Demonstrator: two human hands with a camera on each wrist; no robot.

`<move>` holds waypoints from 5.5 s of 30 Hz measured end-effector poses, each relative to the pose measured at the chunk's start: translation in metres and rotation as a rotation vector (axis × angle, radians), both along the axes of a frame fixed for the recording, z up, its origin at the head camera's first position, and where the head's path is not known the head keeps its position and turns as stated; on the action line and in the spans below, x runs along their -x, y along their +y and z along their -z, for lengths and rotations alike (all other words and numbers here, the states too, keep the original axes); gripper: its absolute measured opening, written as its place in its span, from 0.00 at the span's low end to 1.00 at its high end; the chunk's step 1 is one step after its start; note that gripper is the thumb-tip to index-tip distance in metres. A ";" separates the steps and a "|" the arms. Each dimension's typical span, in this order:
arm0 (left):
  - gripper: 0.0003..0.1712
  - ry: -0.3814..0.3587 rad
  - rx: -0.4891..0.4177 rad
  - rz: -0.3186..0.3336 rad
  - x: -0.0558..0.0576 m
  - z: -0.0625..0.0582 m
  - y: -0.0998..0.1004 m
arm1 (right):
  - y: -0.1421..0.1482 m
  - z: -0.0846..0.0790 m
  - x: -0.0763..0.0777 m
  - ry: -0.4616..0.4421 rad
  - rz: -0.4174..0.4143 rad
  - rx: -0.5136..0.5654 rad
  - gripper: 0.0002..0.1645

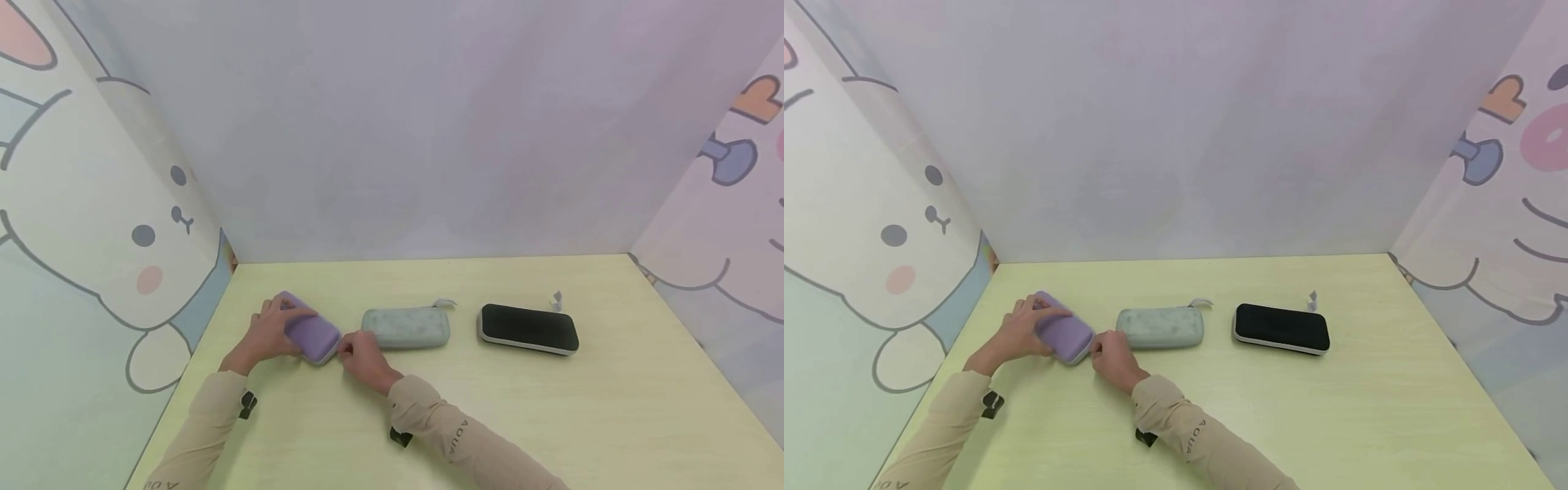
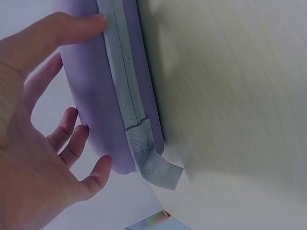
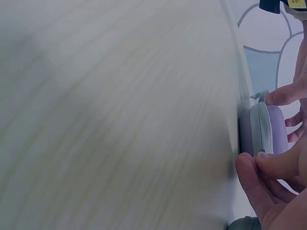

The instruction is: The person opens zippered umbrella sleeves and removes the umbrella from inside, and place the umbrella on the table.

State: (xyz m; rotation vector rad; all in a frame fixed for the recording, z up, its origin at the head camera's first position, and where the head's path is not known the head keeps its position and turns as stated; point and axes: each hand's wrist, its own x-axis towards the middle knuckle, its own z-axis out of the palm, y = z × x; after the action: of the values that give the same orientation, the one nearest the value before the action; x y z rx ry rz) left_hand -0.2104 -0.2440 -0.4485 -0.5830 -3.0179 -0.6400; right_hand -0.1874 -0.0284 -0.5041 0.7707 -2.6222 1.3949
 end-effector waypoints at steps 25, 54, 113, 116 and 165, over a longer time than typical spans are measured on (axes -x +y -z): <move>0.45 -0.159 -0.206 0.084 0.032 0.007 -0.039 | 0.000 -0.001 -0.001 0.040 0.014 -0.004 0.16; 0.45 -0.226 -0.358 0.010 0.031 0.022 -0.064 | -0.001 0.001 -0.005 0.015 0.066 0.028 0.15; 0.45 -0.293 -0.260 -0.180 0.017 0.024 -0.055 | -0.003 -0.001 -0.012 -0.036 0.113 0.053 0.11; 0.44 -0.281 -0.259 -0.173 0.016 0.025 -0.055 | -0.003 -0.003 -0.012 -0.044 0.111 0.052 0.11; 0.46 -0.261 -0.242 -0.181 0.010 0.020 -0.051 | -0.027 -0.005 -0.013 0.091 0.152 -0.032 0.12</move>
State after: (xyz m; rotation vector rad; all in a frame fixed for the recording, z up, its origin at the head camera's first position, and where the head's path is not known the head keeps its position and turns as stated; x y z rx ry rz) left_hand -0.2208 -0.2946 -0.4681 -0.2289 -3.1017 -1.1262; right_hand -0.1747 -0.0554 -0.4992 0.6083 -2.5791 1.2506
